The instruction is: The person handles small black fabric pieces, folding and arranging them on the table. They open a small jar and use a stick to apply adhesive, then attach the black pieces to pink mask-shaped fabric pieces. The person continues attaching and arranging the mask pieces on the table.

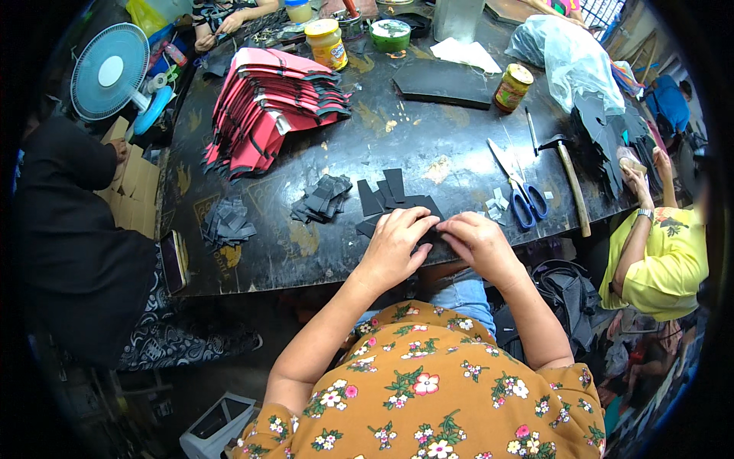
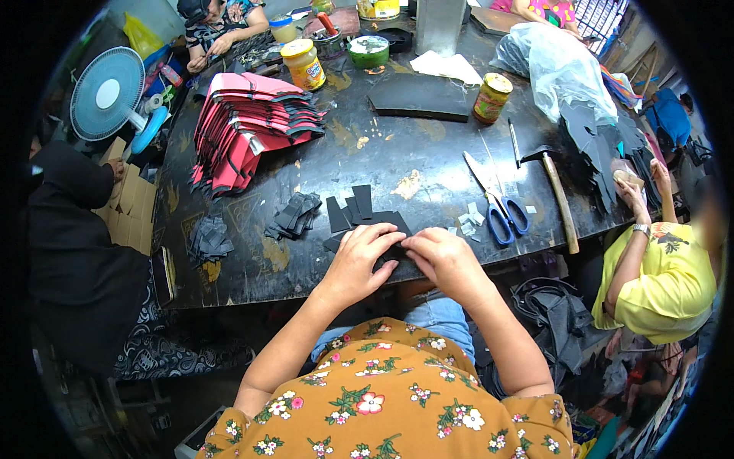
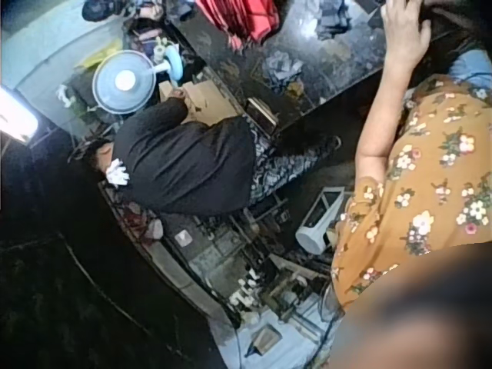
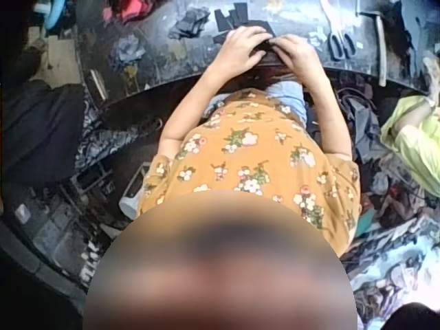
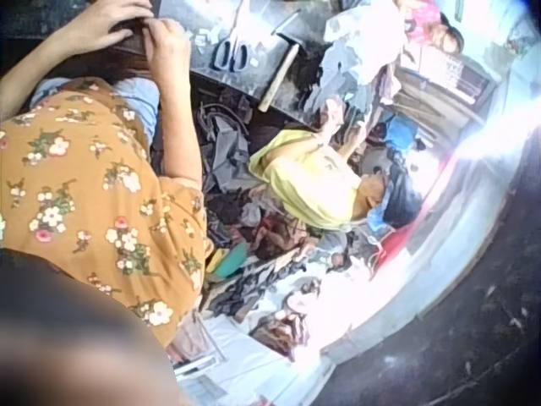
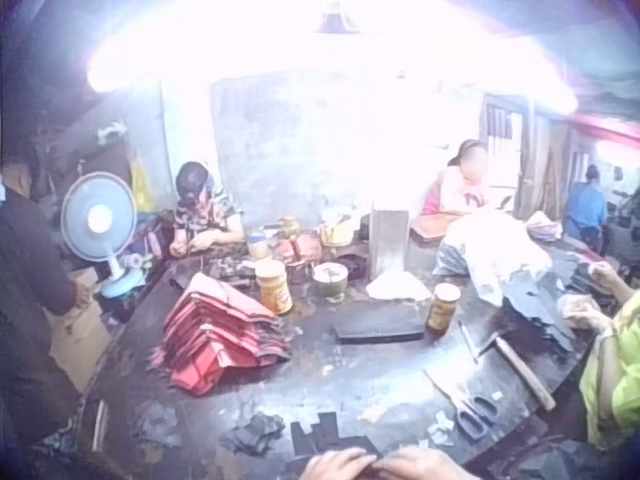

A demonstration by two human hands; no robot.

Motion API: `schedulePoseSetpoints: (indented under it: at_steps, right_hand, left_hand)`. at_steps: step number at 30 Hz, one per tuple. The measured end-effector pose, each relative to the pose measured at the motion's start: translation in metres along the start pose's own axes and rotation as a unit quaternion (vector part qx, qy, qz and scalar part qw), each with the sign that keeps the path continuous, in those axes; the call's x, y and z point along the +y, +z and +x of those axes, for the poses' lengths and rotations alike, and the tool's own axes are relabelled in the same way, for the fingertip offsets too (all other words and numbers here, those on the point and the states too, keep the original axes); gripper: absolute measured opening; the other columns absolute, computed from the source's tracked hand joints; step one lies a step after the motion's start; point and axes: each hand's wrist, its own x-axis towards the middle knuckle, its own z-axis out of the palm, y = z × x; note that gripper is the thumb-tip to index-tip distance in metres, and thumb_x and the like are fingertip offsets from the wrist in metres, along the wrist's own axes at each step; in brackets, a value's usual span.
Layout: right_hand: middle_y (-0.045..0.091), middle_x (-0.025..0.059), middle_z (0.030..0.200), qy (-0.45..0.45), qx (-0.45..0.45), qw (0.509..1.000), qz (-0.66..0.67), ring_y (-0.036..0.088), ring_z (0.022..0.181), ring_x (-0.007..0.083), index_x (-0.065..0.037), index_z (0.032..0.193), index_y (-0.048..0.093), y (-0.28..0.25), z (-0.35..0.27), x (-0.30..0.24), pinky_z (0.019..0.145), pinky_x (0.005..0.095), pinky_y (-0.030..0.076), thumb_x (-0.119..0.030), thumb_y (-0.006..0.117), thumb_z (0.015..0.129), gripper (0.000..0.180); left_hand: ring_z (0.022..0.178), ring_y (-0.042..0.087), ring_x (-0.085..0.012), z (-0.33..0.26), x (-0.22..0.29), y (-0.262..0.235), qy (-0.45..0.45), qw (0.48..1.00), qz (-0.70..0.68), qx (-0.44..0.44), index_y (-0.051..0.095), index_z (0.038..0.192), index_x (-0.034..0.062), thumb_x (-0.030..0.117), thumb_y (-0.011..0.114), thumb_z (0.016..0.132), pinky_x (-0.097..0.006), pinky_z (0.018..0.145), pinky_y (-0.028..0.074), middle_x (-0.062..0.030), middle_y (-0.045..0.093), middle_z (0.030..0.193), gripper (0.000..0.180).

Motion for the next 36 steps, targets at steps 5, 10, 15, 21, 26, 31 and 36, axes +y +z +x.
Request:
schedulePoseSetpoints:
  at_steps: [5, 10, 15, 21, 26, 31, 36]
  right_hand:
    - [0.074, 0.0149, 0.097, -0.02, 0.078, 0.996, -0.024, 0.072, 0.089, 0.0339, 0.001, 0.108, 0.076, -0.009, 0.01, -0.005, 0.078, 0.04, 0.059, 0.003, 0.08, 0.089, 0.019]
    - [0.071, 0.009, 0.101, 0.063, 0.199, 0.976, 0.065, 0.069, 0.085, 0.0203, -0.001, 0.113, 0.074, -0.008, 0.024, -0.01, 0.075, 0.0337, 0.056, 0.004, 0.081, 0.09, 0.024]
    - [0.077, 0.0129, 0.105, 0.051, 0.164, 0.984, 0.034, 0.075, 0.092, 0.0253, -0.001, 0.113, 0.078, -0.007, 0.028, -0.011, 0.081, 0.0364, 0.058, 0.002, 0.08, 0.09, 0.023]
    - [0.079, 0.0162, 0.1, 0.01, 0.1, 0.994, -0.053, 0.077, 0.094, 0.0337, 0.0, 0.112, 0.079, 0.007, 0.028, -0.007, 0.084, 0.0415, 0.06, -0.001, 0.081, 0.089, 0.023]
    - [0.076, 0.0151, 0.093, -0.011, 0.094, 0.994, -0.044, 0.075, 0.089, 0.0364, -0.003, 0.105, 0.077, 0.016, 0.021, 0.003, 0.081, 0.0452, 0.059, -0.004, 0.08, 0.088, 0.017]
    - [0.076, 0.0158, 0.092, 0.031, 0.142, 0.989, -0.034, 0.075, 0.087, 0.0356, -0.002, 0.1, 0.076, 0.009, 0.014, 0.018, 0.08, 0.044, 0.059, -0.001, 0.076, 0.087, 0.013]
    - [0.074, 0.015, 0.091, 0.223, 0.096, 0.969, -0.046, 0.074, 0.083, 0.0315, -0.003, 0.101, 0.073, -0.036, 0.005, 0.043, 0.076, 0.0399, 0.059, -0.002, 0.075, 0.09, 0.012]
  left_hand:
    - [0.117, 0.065, -0.0322, 0.013, 0.008, 0.004, 0.009, 0.996, 0.012, 0.083, 0.075, 0.129, 0.0085, 0.009, 0.078, 0.092, -0.045, 0.102, 0.05, -0.0093, 0.071, 0.123, 0.037]
    - [0.086, 0.069, -0.0159, 0.025, 0.007, 0.007, -0.114, 0.97, -0.192, 0.092, 0.079, 0.119, 0.0017, 0.0, 0.075, 0.096, -0.032, 0.077, 0.055, -0.0034, 0.074, 0.098, 0.023]
    - [0.088, 0.064, -0.0028, 0.026, 0.005, 0.01, -0.241, 0.867, -0.432, 0.061, 0.078, 0.126, -0.0009, 0.002, 0.075, 0.1, -0.022, 0.081, 0.054, 0.0016, 0.074, 0.109, 0.027]
    - [0.067, 0.056, -0.0142, 0.02, 0.016, 0.004, -0.171, 0.953, -0.232, 0.091, 0.075, 0.118, -0.0044, 0.004, 0.073, 0.091, -0.032, 0.063, 0.049, -0.0075, 0.06, 0.085, 0.028]
    - [0.069, 0.055, -0.0155, 0.016, 0.018, 0.002, -0.146, 0.968, -0.197, 0.054, 0.075, 0.117, -0.0048, 0.005, 0.073, 0.092, -0.032, 0.065, 0.047, -0.0077, 0.057, 0.085, 0.027]
    - [0.075, 0.061, -0.0161, 0.011, 0.017, -0.009, -0.152, 0.968, -0.199, 0.013, 0.074, 0.121, -0.0052, 0.005, 0.074, 0.093, -0.031, 0.07, 0.052, -0.0092, 0.064, 0.091, 0.03]
    - [0.077, 0.063, -0.0097, -0.005, -0.026, -0.08, -0.241, 0.947, -0.099, 0.19, 0.072, 0.119, 0.0036, 0.001, 0.076, 0.093, -0.028, 0.071, 0.054, -0.004, 0.07, 0.091, 0.027]
